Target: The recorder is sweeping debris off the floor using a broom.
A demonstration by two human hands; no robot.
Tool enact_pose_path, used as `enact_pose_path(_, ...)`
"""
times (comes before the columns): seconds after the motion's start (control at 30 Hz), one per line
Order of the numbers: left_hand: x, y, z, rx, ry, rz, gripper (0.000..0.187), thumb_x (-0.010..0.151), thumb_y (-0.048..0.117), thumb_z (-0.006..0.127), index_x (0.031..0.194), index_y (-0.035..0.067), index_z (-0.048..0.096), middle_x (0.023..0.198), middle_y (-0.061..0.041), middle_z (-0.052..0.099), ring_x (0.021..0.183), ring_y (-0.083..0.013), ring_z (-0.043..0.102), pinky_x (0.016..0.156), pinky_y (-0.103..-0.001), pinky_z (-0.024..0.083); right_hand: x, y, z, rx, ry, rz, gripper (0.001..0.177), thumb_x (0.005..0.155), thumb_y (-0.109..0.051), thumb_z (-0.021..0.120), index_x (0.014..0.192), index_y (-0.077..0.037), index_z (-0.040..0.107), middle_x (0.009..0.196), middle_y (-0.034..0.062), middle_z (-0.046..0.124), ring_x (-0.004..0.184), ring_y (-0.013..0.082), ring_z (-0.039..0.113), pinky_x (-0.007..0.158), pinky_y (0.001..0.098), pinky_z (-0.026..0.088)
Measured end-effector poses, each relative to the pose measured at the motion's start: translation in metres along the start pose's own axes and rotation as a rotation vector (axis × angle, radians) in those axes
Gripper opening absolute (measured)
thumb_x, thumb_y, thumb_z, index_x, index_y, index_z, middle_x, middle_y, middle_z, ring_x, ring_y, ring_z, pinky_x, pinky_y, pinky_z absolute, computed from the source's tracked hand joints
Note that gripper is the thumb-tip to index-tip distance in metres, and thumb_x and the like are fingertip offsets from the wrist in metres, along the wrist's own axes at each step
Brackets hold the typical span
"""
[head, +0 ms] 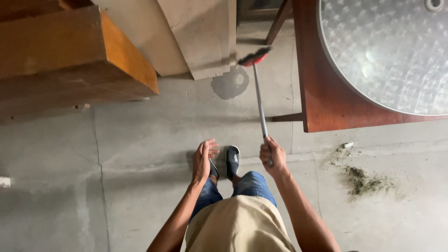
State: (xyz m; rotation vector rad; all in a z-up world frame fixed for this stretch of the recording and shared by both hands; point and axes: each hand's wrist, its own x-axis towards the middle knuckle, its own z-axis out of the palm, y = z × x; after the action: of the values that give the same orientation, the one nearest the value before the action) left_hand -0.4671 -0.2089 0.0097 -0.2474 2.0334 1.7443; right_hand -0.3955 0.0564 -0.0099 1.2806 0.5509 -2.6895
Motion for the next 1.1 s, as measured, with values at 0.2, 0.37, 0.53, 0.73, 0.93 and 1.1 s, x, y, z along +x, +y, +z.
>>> enact_pose_path(0.2, 0.014, 0.004, -0.013, 0.028, -0.030, -0.020, 0.058, 0.106, 0.047, 0.037, 0.130, 0.002, 0.066, 0.114, -0.013, 0.077, 0.092, -0.0181, 0.072, 0.083, -0.032, 0.053, 0.161, -0.026, -0.012, 0.364, -0.184, 0.133, 0.028, 0.107, -0.028, 0.052, 0.083, -0.016, 0.047, 0.068, -0.0078, 0.040, 0.050, 0.0048, 0.035, 0.043, 0.0221, 0.028)
enact_pose_path(0.37, 0.041, 0.017, -0.028, 0.073, -0.074, -0.024, 0.059, 0.105, 0.048, 0.037, 0.130, 0.002, 0.066, 0.113, -0.012, 0.077, 0.091, -0.0186, 0.073, 0.082, -0.033, 0.054, 0.218, -0.033, -0.006, 0.451, -0.172, 0.158, 0.029, 0.108, -0.027, 0.055, 0.083, -0.015, 0.045, 0.067, -0.0058, 0.043, 0.052, 0.0052, 0.038, 0.044, 0.0210, 0.031)
enact_pose_path(0.53, 0.080, 0.034, -0.033, 0.135, -0.187, -0.077, 0.060, 0.104, 0.048, 0.036, 0.129, 0.002, 0.066, 0.112, -0.012, 0.077, 0.090, -0.0181, 0.073, 0.081, -0.032, 0.055, 0.200, 0.006, -0.034, 0.401, 0.093, 0.082, 0.021, 0.105, -0.023, 0.053, 0.086, -0.016, 0.049, 0.066, -0.0055, 0.044, 0.050, 0.0041, 0.039, 0.042, 0.0195, 0.032)
enact_pose_path(0.73, 0.143, 0.065, -0.029, 0.180, -0.327, 0.025, 0.057, 0.107, 0.046, 0.037, 0.129, 0.002, 0.065, 0.112, -0.012, 0.077, 0.091, -0.0179, 0.072, 0.082, -0.032, 0.054, 0.076, 0.054, 0.079, 0.173, 0.506, -0.101, 0.012, 0.103, -0.023, 0.053, 0.098, -0.013, 0.054, 0.069, 0.0000, 0.051, 0.051, 0.0070, 0.041, 0.040, 0.0228, 0.027)
enact_pose_path(0.93, 0.179, 0.096, -0.017, 0.225, -0.433, 0.060, 0.056, 0.106, 0.045, 0.036, 0.128, 0.002, 0.065, 0.112, -0.012, 0.076, 0.091, -0.0176, 0.072, 0.082, -0.031, 0.054, 0.077, 0.041, 0.074, 0.083, 0.498, -0.295, 0.021, 0.099, -0.018, 0.055, 0.118, -0.014, 0.062, 0.066, -0.0002, 0.044, 0.048, 0.0094, 0.037, 0.040, 0.0271, 0.031)
enact_pose_path(1.1, 0.189, 0.088, -0.015, 0.238, -0.519, 0.045, 0.055, 0.107, 0.045, 0.037, 0.130, 0.003, 0.064, 0.113, -0.012, 0.075, 0.091, -0.0179, 0.072, 0.082, -0.032, 0.054, 0.164, -0.014, -0.036, 0.574, 0.026, -0.122, 0.028, 0.105, -0.028, 0.059, 0.083, -0.015, 0.048, 0.066, -0.0049, 0.047, 0.046, 0.0030, 0.038, 0.037, 0.0192, 0.027)
